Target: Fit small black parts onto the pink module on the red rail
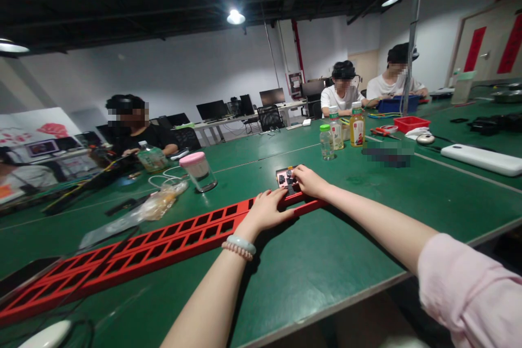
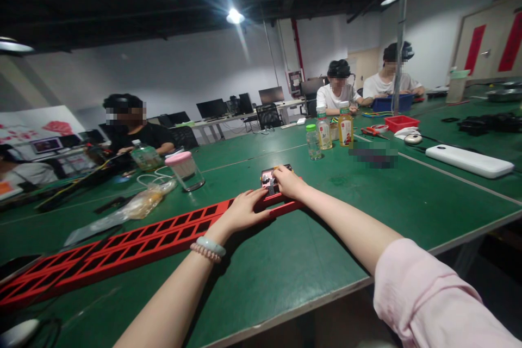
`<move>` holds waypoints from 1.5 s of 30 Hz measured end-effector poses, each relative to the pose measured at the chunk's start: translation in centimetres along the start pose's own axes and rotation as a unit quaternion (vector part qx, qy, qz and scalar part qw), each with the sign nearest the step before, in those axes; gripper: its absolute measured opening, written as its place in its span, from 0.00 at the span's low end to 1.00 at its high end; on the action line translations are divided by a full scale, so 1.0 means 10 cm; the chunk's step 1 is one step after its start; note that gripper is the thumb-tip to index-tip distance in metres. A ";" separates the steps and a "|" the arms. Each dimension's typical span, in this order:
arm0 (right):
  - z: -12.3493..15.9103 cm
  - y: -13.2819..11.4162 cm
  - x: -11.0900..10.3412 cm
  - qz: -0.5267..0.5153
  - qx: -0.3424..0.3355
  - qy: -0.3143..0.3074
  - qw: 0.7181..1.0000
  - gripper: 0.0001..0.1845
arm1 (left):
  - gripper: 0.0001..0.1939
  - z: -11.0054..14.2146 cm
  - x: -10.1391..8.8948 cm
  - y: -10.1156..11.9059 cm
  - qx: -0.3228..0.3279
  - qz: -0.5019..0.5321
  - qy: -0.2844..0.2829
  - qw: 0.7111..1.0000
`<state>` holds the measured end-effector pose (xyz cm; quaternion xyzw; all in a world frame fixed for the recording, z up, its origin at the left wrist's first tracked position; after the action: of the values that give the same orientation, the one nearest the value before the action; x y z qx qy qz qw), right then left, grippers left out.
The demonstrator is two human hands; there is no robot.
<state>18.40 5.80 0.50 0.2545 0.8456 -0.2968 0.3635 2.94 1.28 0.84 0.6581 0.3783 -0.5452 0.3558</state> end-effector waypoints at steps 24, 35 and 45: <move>-0.03 0.21 0.04 -0.065 0.075 0.041 0.994 0.22 | 0.38 0.03 -0.01 0.02 0.008 -0.010 0.007 1.000; -0.04 0.41 0.18 -0.195 0.112 0.024 0.974 0.28 | 0.40 0.00 0.01 0.01 0.010 -0.017 0.000 1.000; -0.05 0.47 0.25 -0.310 0.103 -0.019 0.945 0.26 | 0.38 0.01 0.00 0.03 0.007 -0.015 -0.015 1.000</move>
<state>19.68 9.96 -2.60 0.0103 0.8404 -0.4849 0.2417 3.15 1.10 0.89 0.6464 0.3789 -0.5629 0.3489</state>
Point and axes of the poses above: each hand's wrist, its own z-axis away from the middle knuckle, its own x-axis out of the palm, y = z × x, the point moved 4 cm from there along -z, towards the middle knuckle, and after that the axes turned 6 degrees about -x, right-handed, at the moved point
